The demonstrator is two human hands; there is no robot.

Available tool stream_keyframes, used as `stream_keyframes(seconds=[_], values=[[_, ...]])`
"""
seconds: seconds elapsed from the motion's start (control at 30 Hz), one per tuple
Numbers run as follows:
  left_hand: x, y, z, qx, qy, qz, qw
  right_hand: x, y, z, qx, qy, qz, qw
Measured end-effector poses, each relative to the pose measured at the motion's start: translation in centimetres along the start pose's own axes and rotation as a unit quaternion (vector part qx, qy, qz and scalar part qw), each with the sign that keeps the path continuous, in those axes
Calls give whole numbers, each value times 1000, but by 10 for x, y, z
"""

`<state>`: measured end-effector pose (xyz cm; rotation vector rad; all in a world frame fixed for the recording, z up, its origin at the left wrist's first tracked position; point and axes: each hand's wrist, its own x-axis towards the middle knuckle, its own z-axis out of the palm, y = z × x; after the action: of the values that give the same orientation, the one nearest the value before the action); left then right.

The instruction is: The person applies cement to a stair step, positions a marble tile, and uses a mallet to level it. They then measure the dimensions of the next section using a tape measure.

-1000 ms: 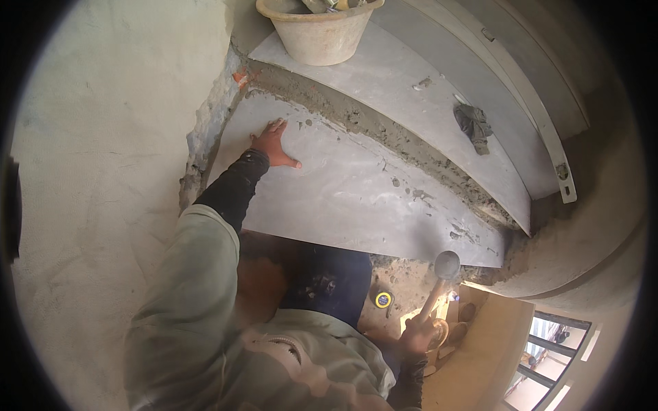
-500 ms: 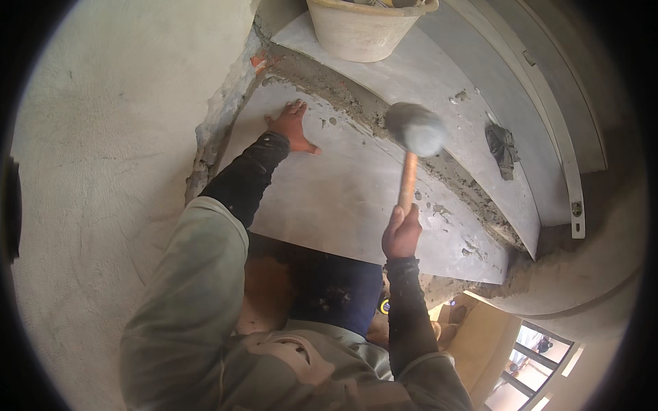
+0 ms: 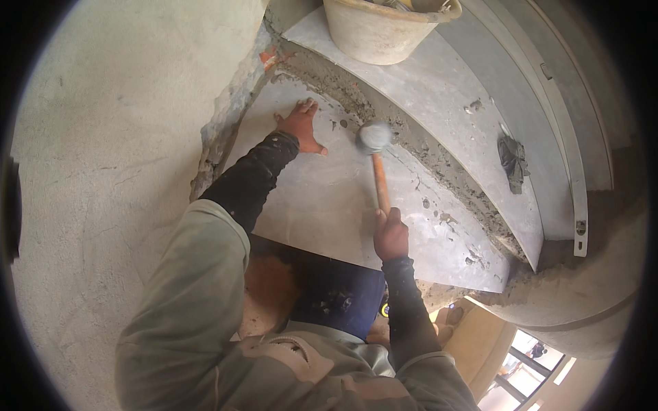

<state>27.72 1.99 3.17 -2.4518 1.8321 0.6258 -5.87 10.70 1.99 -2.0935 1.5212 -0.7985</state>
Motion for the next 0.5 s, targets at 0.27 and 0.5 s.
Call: stream_keyframes(seconds=[0.27,0.5], values=[[3,-16,8,-11,3,2,1000,36,-113,-52,344,188,-154,907],[21,-8,-9,-1,2,-4,1000,35,-19,-15,202,60,-61,976]])
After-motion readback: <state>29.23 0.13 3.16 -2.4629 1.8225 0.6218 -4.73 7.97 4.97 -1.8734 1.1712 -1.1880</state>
